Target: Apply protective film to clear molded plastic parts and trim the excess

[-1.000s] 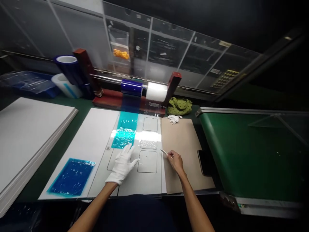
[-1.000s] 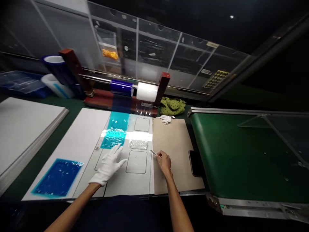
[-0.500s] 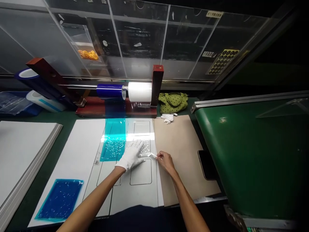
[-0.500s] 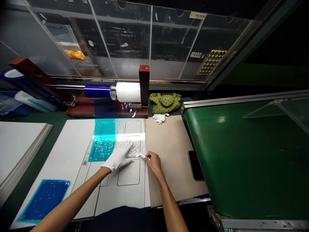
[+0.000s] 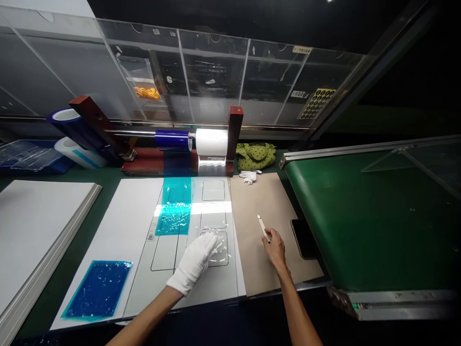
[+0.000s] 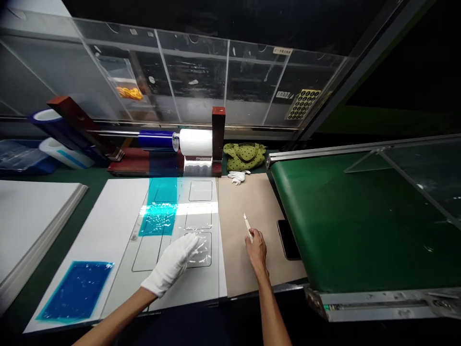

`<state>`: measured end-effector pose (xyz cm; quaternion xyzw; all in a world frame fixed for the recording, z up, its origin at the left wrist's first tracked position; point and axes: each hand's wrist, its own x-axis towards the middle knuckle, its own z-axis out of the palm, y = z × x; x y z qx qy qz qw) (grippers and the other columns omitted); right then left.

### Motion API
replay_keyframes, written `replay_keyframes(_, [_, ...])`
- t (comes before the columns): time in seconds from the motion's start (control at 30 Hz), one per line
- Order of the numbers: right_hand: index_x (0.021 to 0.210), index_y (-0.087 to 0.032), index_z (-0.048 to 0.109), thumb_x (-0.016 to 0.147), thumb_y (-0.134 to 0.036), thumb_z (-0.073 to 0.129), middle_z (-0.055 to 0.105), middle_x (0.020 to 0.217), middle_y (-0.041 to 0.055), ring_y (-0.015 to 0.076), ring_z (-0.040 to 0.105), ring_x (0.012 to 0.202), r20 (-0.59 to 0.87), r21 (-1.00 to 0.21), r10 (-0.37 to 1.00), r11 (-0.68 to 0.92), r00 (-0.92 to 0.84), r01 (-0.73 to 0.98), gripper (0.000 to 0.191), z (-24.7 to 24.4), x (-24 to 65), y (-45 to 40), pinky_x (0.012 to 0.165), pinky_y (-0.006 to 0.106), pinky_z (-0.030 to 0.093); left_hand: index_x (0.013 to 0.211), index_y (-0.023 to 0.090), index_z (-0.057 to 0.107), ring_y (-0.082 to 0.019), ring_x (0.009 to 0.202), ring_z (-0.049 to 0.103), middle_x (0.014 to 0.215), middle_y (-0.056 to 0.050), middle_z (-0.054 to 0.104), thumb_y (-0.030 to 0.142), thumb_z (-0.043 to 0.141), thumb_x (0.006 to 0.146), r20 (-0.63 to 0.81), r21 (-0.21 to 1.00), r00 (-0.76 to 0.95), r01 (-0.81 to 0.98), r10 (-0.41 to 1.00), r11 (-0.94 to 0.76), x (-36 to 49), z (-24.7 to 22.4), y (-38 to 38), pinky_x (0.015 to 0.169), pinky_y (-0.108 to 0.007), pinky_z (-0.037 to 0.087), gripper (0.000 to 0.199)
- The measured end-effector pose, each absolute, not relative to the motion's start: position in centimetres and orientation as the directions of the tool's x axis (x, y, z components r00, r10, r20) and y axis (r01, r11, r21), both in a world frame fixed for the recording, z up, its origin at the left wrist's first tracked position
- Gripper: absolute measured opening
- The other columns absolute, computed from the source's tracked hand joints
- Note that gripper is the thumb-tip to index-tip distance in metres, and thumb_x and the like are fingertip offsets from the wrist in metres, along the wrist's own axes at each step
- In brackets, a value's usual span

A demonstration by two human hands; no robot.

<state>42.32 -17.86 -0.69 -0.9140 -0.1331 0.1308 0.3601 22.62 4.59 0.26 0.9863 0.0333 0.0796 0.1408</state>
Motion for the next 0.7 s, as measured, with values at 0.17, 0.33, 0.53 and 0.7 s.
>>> replay_keyframes(0.17, [0.097,-0.019,0.058,0.075,-0.030,0.045,0.063,0.103,0.0101,0.0243,0.061,0.097,-0.115,-0.709,0.370,-0.681,0.922,0.185,0.028,0.0,37.9,-18.6,0.088,0.039,0.046,0.126,0.017,0.051,-0.026,0.112,0.058,0.125,-0.013,0.060,0.023,0.041,0.090,0.163,0.279,0.985,0.007,0.055,-0.960,17.8,-0.8,1.2,0.094,-0.041,0.052,0.038])
replay_keyframes(0.33, [0.097,-0.018,0.058,0.077,-0.030,0.044,0.063,0.101,0.0097,0.0237,0.061,0.095,-0.135,-0.694,0.365,-0.698,0.921,0.175,0.027,0.5,33.3,-19.5,0.086,0.039,0.047,0.127,0.017,0.051,-0.026,0.112,0.058,0.125,-0.012,0.060,0.016,0.043,0.086,0.122,0.304,0.992,-0.007,0.032,-0.953,13.9,-2.2,-1.4,0.094,-0.040,0.052,0.041])
replay_keyframes(0.53, [0.100,-0.017,0.058,0.079,-0.029,0.044,0.062,0.104,0.0106,0.0233,0.060,0.096,-0.181,-0.665,0.349,-0.733,0.920,0.147,0.027,1.1,29.7,-20.7,0.089,0.040,0.046,0.140,0.018,0.034,-0.027,0.127,0.045,0.138,-0.012,0.048,0.004,0.038,0.080,0.045,0.345,0.999,-0.001,0.015,-0.939,11.5,-3.5,-3.4,0.104,-0.045,0.042,0.062])
replay_keyframes(0.7, [0.099,-0.018,0.058,0.080,-0.027,0.045,0.062,0.102,0.0095,0.0224,0.061,0.095,-0.213,-0.656,0.349,-0.743,0.912,0.131,0.026,1.7,28.0,-20.9,0.087,0.038,0.047,0.144,0.014,0.025,-0.031,0.134,0.034,0.144,-0.017,0.038,0.031,0.057,0.082,0.019,0.371,1.000,-0.018,-0.011,-0.928,10.8,-3.6,-3.7,0.110,-0.050,0.031,0.072])
